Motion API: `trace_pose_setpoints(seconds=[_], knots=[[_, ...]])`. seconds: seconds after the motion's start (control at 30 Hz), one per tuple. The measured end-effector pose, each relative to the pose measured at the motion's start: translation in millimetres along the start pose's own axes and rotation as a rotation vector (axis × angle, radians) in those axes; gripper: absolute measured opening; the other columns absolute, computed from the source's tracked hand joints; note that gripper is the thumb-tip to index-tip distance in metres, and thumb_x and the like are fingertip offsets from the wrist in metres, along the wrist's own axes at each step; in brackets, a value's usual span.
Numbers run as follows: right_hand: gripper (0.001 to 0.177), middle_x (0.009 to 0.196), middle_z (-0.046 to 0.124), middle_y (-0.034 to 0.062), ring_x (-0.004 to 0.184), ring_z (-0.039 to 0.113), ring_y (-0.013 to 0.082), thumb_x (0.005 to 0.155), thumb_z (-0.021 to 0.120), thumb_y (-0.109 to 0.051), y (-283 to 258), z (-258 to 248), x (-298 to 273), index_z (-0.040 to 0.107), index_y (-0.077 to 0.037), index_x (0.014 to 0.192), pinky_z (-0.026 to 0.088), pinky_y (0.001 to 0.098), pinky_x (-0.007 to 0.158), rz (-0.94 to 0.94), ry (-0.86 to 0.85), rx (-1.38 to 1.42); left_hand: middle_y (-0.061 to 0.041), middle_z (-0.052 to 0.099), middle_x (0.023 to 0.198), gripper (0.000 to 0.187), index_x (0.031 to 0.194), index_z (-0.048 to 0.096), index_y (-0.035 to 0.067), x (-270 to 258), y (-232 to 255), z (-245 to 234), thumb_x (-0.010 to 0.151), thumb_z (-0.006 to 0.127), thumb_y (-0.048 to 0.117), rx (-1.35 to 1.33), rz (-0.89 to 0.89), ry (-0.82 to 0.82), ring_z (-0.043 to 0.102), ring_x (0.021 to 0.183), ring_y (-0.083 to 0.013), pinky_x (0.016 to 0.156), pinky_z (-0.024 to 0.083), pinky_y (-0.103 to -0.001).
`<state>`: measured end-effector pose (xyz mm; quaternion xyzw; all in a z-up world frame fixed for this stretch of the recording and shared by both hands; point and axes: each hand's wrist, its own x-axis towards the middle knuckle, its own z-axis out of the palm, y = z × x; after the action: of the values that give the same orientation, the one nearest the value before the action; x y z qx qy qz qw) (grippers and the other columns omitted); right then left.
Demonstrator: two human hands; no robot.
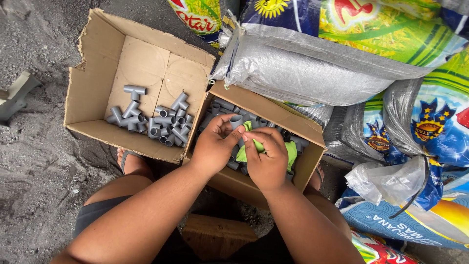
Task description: Cleaning PVC pipe fittings by wiping them with a cloth and sorting them into a box.
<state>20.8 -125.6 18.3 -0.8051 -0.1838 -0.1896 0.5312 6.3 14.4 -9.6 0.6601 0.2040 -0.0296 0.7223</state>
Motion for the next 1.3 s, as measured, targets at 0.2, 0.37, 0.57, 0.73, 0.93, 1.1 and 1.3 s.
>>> trace_pose_setpoints(seconds=[0.2, 0.37, 0.57, 0.73, 0.93, 1.1, 1.3], knots=[[0.013, 0.099, 0.077, 0.0113, 0.084, 0.075, 0.0284, 0.090, 0.078, 0.000, 1, 6, 6, 0.077, -0.006, 0.101, 0.057, 0.0374, 0.070, 0.046, -0.090, 0.088, -0.012, 0.076, 0.094, 0.036, 0.128, 0.063, -0.001, 0, 4, -6, 0.097, 0.071, 0.017, -0.097, 0.001, 0.028, 0.068, 0.081, -0.0135, 0.074, 0.056, -0.028], [0.021, 0.118, 0.074, 0.0212, 0.109, 0.070, 0.0408, 0.096, 0.067, 0.003, -1, 17, 3, 0.073, 0.000, 0.116, 0.057, 0.0502, 0.091, -0.078, -0.133, 0.011, -0.012, 0.076, 0.094, 0.036, 0.126, 0.063, -0.001, -3, 9, -12, 0.096, 0.073, 0.017, -0.100, 0.017, 0.051, 0.067, 0.080, -0.0123, 0.071, 0.055, -0.026], [0.054, 0.156, 0.042, 0.0264, 0.137, 0.049, 0.0468, 0.098, 0.064, -0.009, 6, 18, -5, 0.049, 0.001, 0.148, 0.048, 0.0561, 0.108, -0.119, -0.365, -0.149, -0.010, 0.076, 0.095, 0.036, 0.124, 0.064, 0.000, 0, 10, -12, 0.094, 0.075, 0.017, -0.087, 0.029, 0.095, 0.067, 0.080, -0.0097, 0.065, 0.054, -0.023], [0.074, 0.162, 0.015, 0.0386, 0.140, 0.033, 0.0617, 0.095, 0.069, -0.012, -10, 9, -5, 0.031, -0.003, 0.159, 0.045, 0.0705, 0.105, 0.028, -0.468, -0.167, -0.010, 0.076, 0.098, 0.037, 0.125, 0.063, 0.000, 4, 11, -13, 0.095, 0.075, 0.018, -0.092, 0.056, 0.123, 0.069, 0.084, -0.0099, 0.062, 0.056, -0.022], [0.081, 0.128, 0.061, 0.0298, 0.118, 0.063, 0.0514, 0.099, 0.067, -0.027, -7, -8, 7, 0.022, -0.013, 0.164, 0.053, 0.0595, 0.095, 0.128, -0.608, -0.211, -0.014, 0.075, 0.101, 0.037, 0.126, 0.061, -0.001, -1, 17, -5, 0.095, 0.074, 0.013, -0.126, 0.101, 0.087, 0.071, 0.088, -0.0139, 0.059, 0.059, -0.023], [0.076, 0.125, 0.068, 0.0257, 0.113, 0.069, 0.0445, 0.097, 0.064, -0.025, -9, -22, 21, 0.027, -0.020, 0.163, 0.058, 0.0537, 0.091, 0.297, -0.632, -0.177, -0.017, 0.076, 0.102, 0.041, 0.125, 0.068, 0.002, -6, 24, 6, 0.088, 0.083, 0.012, 0.112, 0.291, 0.040, 0.074, 0.100, -0.0270, 0.084, 0.063, -0.035], [0.067, 0.117, 0.069, 0.0312, 0.107, 0.069, 0.0494, 0.106, 0.046, -0.022, -18, -26, 9, 0.017, -0.014, 0.166, 0.057, 0.0568, 0.087, 0.264, -0.651, -0.156, -0.016, 0.075, 0.102, 0.039, 0.128, 0.067, 0.004, -4, 11, 7, 0.091, 0.079, 0.009, 0.090, 0.320, 0.050, 0.072, 0.105, -0.0253, 0.093, 0.060, -0.037]])
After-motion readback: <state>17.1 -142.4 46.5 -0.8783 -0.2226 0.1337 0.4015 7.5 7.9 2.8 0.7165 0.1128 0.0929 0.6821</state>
